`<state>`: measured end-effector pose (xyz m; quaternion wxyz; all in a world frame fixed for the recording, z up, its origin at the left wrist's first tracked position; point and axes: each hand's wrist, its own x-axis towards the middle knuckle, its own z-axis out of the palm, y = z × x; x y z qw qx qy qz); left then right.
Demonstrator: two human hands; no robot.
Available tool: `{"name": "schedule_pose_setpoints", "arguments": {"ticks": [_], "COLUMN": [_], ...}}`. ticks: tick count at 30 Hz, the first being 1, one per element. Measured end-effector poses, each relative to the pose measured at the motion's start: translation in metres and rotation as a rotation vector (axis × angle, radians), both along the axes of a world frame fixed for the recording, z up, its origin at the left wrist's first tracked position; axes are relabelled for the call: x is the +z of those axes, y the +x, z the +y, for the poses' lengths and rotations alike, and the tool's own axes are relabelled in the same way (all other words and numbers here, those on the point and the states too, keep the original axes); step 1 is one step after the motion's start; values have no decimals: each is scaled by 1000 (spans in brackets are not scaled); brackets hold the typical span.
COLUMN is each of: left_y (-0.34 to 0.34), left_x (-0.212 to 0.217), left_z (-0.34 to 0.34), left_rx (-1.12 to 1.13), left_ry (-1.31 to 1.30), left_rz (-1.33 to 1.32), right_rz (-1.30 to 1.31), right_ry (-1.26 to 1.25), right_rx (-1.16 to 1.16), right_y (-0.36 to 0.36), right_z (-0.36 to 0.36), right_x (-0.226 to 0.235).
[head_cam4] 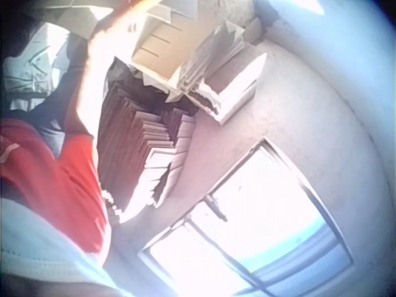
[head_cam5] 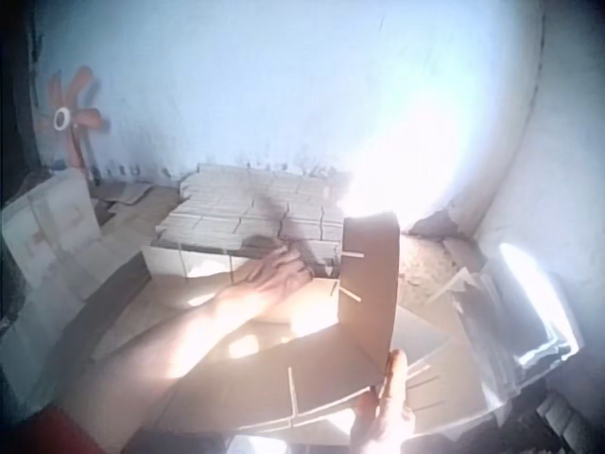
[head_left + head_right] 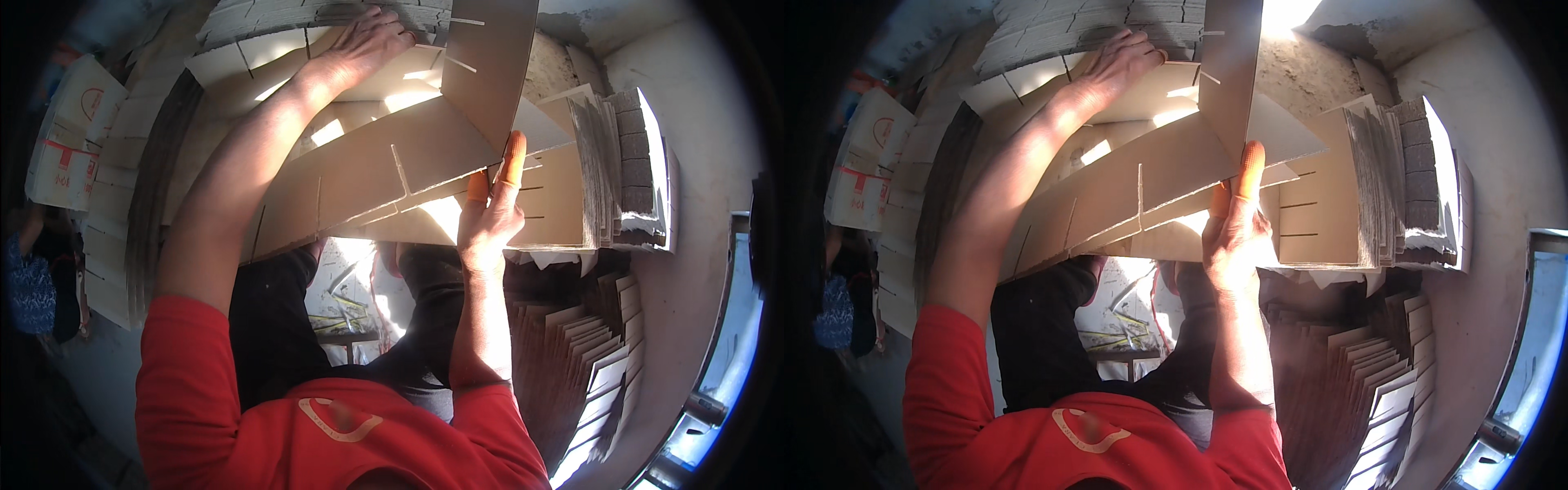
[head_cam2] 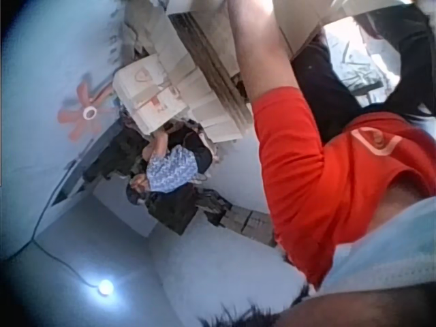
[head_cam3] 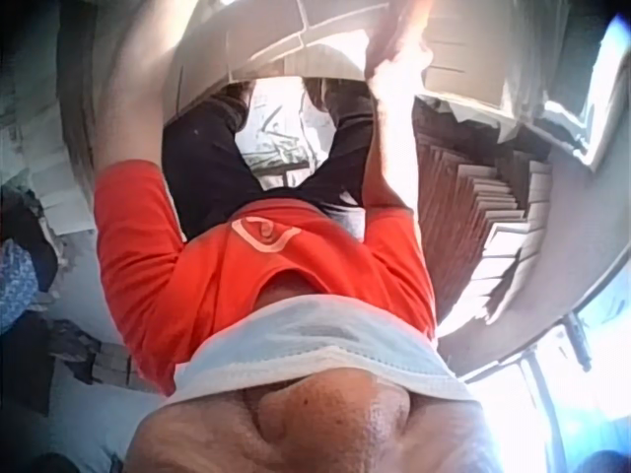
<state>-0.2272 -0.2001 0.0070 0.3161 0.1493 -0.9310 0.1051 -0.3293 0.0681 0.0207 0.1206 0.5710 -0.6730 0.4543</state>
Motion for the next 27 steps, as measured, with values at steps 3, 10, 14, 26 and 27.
{"name": "schedule_pose_setpoints", "arguments": {"ticks": [3, 10, 14, 26, 27], "left_y": [3, 0, 0, 2, 3], "left_x": [9, 0, 1, 6, 8], "left_z": [10, 10, 15, 33, 34], "left_rx": [70, 47, 16, -23, -30], "left_ry": [159, 173, 202, 228, 233], "left_rz": [-163, -70, -52, 13, 13], "right_rz": [-12, -11, -50, -90, -101], "right_ry": [28, -22, 37, 102, 116], "right_rx": [-16, 19, 12, -40, -44], "right_y": [1, 0, 1, 2, 2], "right_z": [2, 2, 5, 12, 13], "right_x": [2, 3, 6, 9, 10]}}
